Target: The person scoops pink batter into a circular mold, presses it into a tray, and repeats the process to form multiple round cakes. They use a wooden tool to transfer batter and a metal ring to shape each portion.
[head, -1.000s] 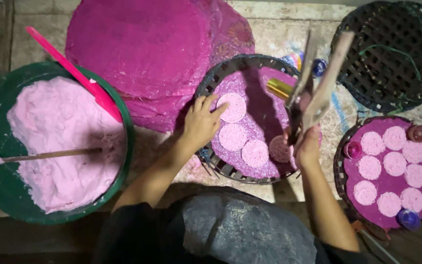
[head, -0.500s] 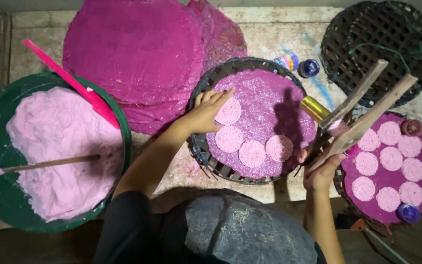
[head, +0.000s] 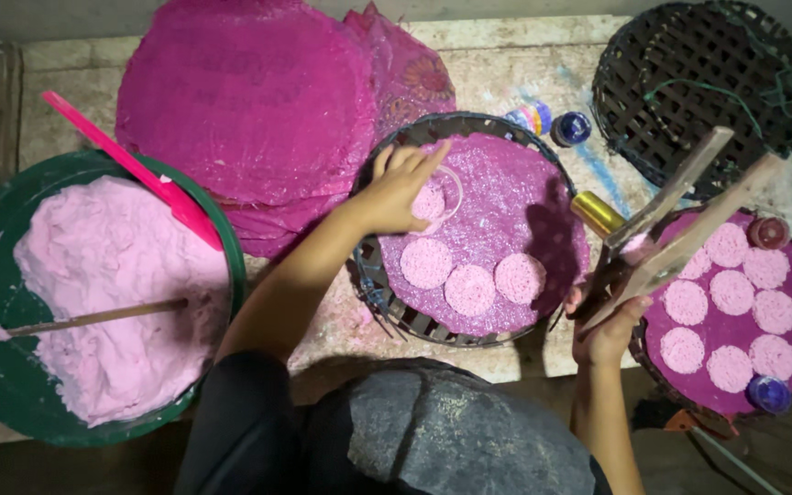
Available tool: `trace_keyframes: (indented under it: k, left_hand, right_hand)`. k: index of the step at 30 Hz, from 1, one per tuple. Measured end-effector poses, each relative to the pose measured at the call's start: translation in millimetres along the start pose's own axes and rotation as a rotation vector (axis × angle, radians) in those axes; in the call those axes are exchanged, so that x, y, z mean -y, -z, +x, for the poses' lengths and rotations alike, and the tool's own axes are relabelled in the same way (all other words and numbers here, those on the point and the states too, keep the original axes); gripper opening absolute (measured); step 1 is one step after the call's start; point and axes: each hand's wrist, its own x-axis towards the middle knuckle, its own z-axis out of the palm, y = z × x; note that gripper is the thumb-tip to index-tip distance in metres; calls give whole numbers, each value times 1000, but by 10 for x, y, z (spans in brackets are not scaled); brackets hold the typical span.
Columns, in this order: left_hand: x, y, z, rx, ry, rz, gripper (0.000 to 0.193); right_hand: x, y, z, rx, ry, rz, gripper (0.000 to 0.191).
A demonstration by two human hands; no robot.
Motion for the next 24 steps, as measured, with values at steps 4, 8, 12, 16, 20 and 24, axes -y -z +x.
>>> trace_keyframes:
  k: [4, 8, 12, 16, 20, 24]
  left_hand:
    - [-183, 186, 390, 38, 68, 2, 128]
    - [-109, 139, 667, -167, 177, 61, 107]
    - [336, 33, 510, -301, 397, -153, 68]
    - [571, -148, 30, -316, 614, -944, 57]
    - [366, -510, -737, -571, 463, -937, 57]
    - [-236, -715, -1531, -508, 745, -534, 58]
  right_hand:
    - [0, 57, -11, 1, 22, 8, 86]
    - [-21, 131, -83, -41, 22, 18, 87]
    - [-24, 208, -190, -78, 11, 25, 86]
    - [-16, 262, -257, -65, 22, -6, 85]
    - [-51, 256, -255, -85, -21, 5, 86]
    - [-97, 160, -226, 13, -36, 79, 84]
